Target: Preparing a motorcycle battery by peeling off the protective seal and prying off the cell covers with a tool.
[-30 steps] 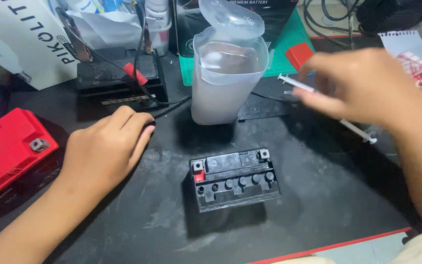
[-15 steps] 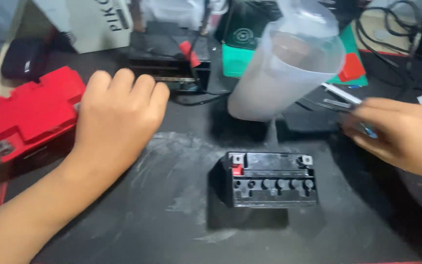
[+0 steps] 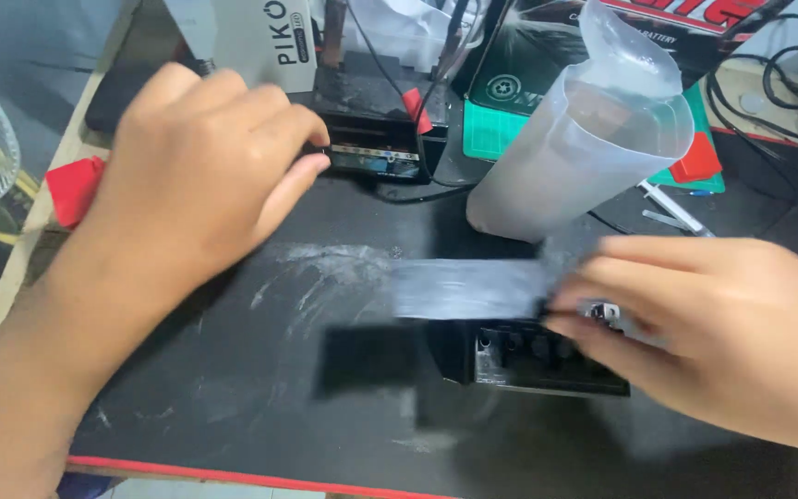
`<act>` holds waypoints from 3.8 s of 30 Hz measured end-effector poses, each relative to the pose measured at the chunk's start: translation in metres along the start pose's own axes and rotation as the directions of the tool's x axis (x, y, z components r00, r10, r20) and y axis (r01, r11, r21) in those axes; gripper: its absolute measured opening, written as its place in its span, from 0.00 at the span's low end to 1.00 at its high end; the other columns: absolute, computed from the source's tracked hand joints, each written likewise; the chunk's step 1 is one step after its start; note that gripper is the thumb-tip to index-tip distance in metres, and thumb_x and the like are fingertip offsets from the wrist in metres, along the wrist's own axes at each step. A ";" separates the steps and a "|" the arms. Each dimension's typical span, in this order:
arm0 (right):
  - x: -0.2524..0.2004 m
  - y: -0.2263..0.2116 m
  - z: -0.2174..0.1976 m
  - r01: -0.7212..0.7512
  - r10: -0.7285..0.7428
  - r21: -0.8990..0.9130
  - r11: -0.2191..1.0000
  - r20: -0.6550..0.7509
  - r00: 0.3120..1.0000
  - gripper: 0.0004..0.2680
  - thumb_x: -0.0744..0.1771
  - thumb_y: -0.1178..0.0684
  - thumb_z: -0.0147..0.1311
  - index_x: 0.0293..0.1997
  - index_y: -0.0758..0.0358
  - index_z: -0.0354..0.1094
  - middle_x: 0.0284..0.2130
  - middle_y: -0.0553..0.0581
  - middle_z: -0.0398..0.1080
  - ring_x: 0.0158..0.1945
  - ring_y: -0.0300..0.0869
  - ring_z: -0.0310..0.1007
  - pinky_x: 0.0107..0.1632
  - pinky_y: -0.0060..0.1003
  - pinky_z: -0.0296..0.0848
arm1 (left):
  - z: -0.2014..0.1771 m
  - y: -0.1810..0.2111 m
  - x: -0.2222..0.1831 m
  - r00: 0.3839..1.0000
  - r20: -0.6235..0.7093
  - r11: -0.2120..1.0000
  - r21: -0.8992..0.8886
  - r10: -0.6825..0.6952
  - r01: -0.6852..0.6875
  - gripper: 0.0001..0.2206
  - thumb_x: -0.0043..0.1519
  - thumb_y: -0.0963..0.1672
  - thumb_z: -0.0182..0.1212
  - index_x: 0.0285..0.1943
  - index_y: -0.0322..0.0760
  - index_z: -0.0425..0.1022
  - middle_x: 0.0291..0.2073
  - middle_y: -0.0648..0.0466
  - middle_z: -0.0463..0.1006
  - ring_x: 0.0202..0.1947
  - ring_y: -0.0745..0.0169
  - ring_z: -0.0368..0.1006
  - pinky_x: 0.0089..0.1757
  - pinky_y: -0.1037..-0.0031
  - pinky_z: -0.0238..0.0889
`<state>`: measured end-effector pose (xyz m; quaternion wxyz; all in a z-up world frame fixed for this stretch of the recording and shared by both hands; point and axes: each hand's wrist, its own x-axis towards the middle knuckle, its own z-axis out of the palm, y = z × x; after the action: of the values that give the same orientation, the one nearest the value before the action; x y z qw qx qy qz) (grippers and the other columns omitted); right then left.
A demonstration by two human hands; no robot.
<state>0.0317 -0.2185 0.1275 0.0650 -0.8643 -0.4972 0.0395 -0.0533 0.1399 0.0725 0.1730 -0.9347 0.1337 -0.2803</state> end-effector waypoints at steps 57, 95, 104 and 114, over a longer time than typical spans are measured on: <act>0.044 -0.036 0.020 0.310 -0.310 -0.004 0.951 -0.010 0.951 0.10 0.67 0.41 0.57 0.46 0.51 0.70 0.26 0.48 0.68 0.20 0.55 0.69 0.13 0.52 0.64 | 0.051 0.044 -0.010 0.929 0.328 0.967 0.239 -0.168 0.090 0.06 0.47 0.38 0.62 0.20 0.44 0.73 0.19 0.62 0.65 0.32 0.54 0.63 0.38 0.62 0.48; -0.004 0.002 0.013 0.322 -0.291 -0.180 0.930 0.178 0.940 0.05 0.65 0.43 0.55 0.42 0.40 0.71 0.60 0.44 0.70 0.33 0.48 0.81 0.19 0.51 0.79 | 0.038 0.119 0.012 0.970 -0.034 0.557 -0.814 0.241 -0.167 0.39 0.45 0.68 0.63 0.44 0.35 0.75 0.28 0.55 0.68 0.26 0.53 0.63 0.32 0.63 0.52; -0.008 -0.003 0.013 0.405 -0.381 -0.229 0.885 0.140 0.914 0.01 0.65 0.50 0.54 0.37 0.48 0.70 0.61 0.53 0.70 0.29 0.48 0.80 0.17 0.47 0.77 | 0.038 0.120 0.012 0.971 -0.020 0.566 -0.810 0.239 -0.156 0.39 0.44 0.68 0.65 0.45 0.35 0.76 0.29 0.55 0.69 0.26 0.55 0.64 0.32 0.64 0.53; -0.014 -0.003 0.018 0.441 -0.400 -0.272 0.856 0.192 0.896 0.04 0.63 0.54 0.53 0.38 0.52 0.65 0.64 0.59 0.67 0.24 0.47 0.78 0.18 0.47 0.77 | 0.039 0.118 0.010 0.974 -0.046 0.551 -0.819 0.220 -0.163 0.38 0.45 0.68 0.64 0.44 0.35 0.75 0.28 0.55 0.68 0.26 0.54 0.63 0.33 0.64 0.53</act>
<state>0.0199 -0.2278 0.1097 -0.0958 -0.7294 -0.6773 0.0020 -0.0411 0.0391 -0.0005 -0.2442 -0.8965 0.3434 -0.1373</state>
